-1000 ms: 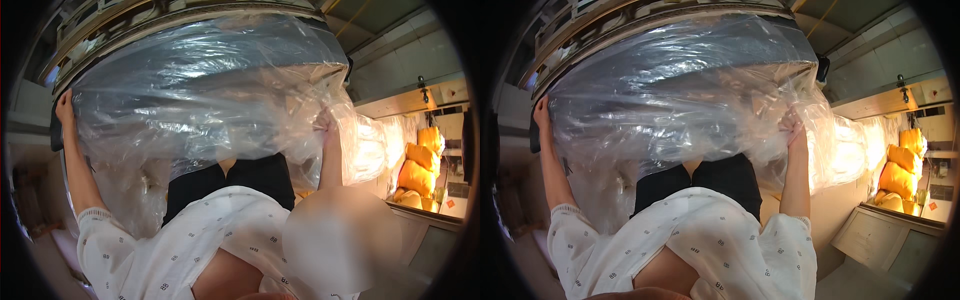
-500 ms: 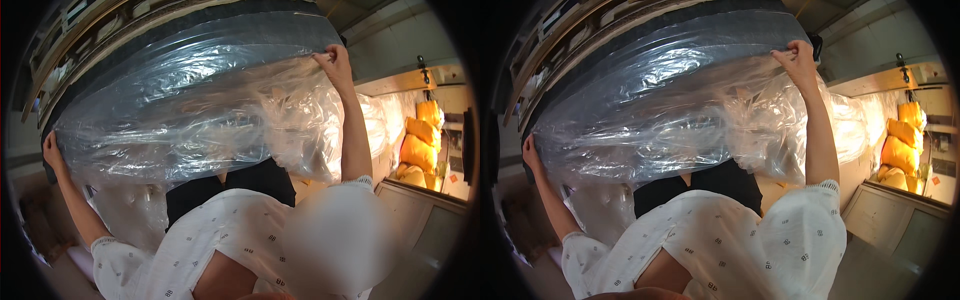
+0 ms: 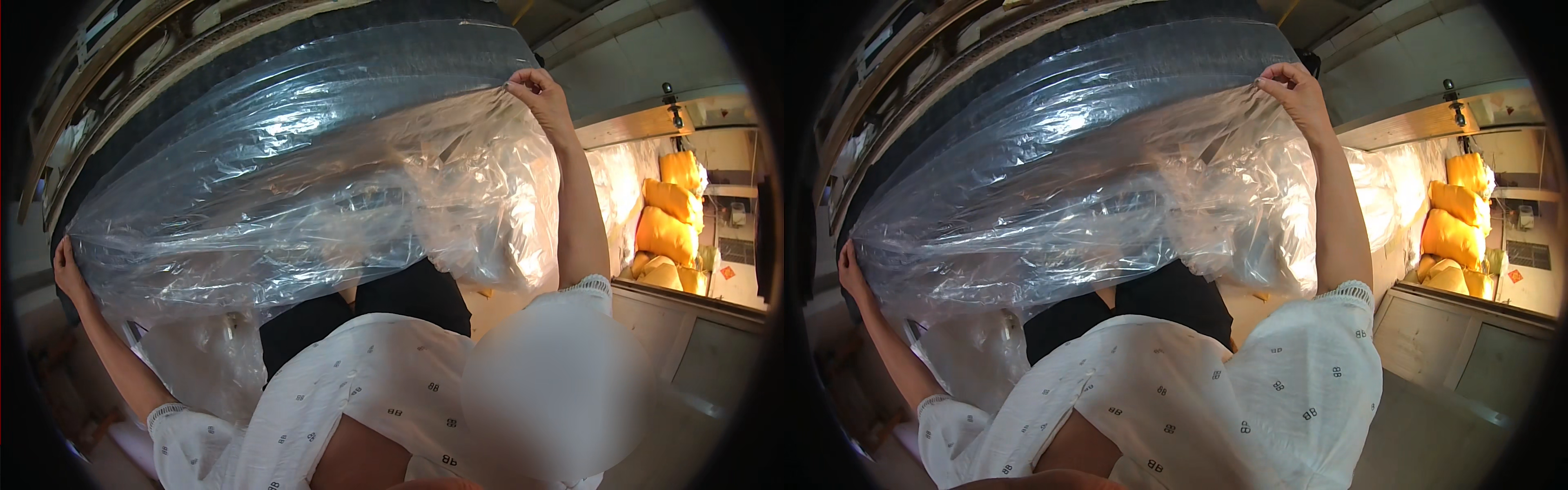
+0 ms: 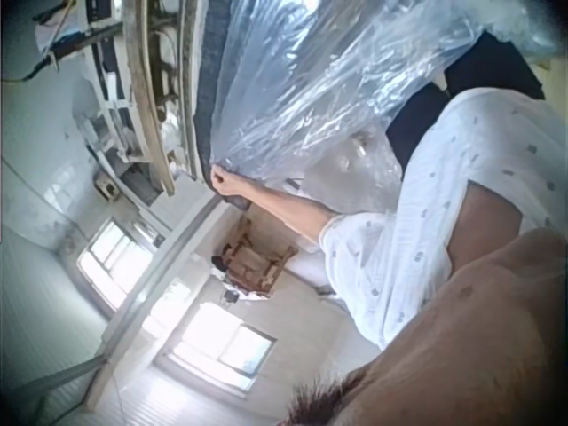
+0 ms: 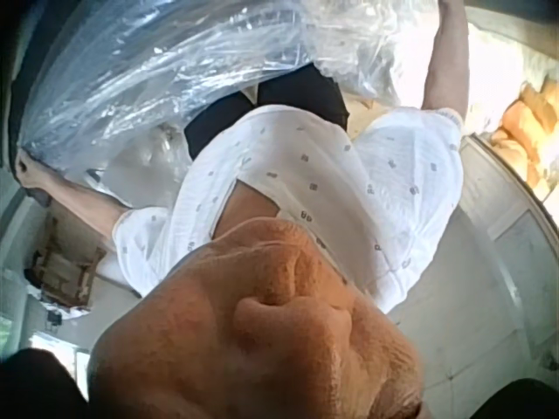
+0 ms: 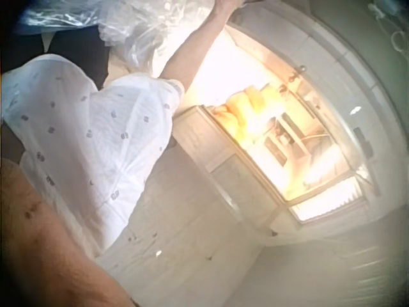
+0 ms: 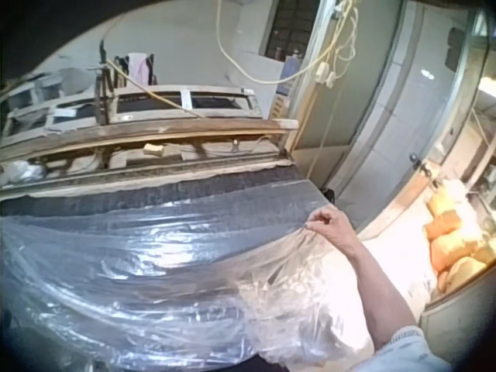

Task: Wrapping a large industrial object in clear plastic sheeting.

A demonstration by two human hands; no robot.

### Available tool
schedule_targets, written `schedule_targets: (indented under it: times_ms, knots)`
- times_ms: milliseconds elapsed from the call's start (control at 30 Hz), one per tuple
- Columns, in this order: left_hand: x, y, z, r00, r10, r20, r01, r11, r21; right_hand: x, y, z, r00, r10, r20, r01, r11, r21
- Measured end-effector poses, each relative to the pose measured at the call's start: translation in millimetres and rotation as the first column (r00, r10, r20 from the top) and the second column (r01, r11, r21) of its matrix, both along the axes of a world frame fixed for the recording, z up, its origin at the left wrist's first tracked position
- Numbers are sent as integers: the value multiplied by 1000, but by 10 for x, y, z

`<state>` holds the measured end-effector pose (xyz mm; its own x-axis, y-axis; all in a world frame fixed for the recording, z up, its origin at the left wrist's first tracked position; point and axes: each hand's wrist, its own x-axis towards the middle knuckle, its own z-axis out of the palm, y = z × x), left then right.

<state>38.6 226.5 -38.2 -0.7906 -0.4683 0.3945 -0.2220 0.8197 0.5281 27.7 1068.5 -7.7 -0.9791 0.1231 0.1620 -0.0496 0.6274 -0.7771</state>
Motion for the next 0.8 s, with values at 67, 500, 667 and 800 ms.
schedule_targets:
  times_ms: [67,500,667,800]
  knots:
    - [9,12,33,1000,16,-9,-16,1000,-26,-54,13,81,999,37,-17,-37,999,1]
    - [26,50,64,1000,5,-11,-4,999,46,323,184,-175,990,-87,112,97,992,-82]
    - [-22,49,29,1000,-10,-11,11,1000,29,331,-264,-458,972,-229,59,234,893,-384]
    - [-17,48,8,1000,-2,-6,2,1000,12,294,-333,-441,956,-292,18,257,809,-528]
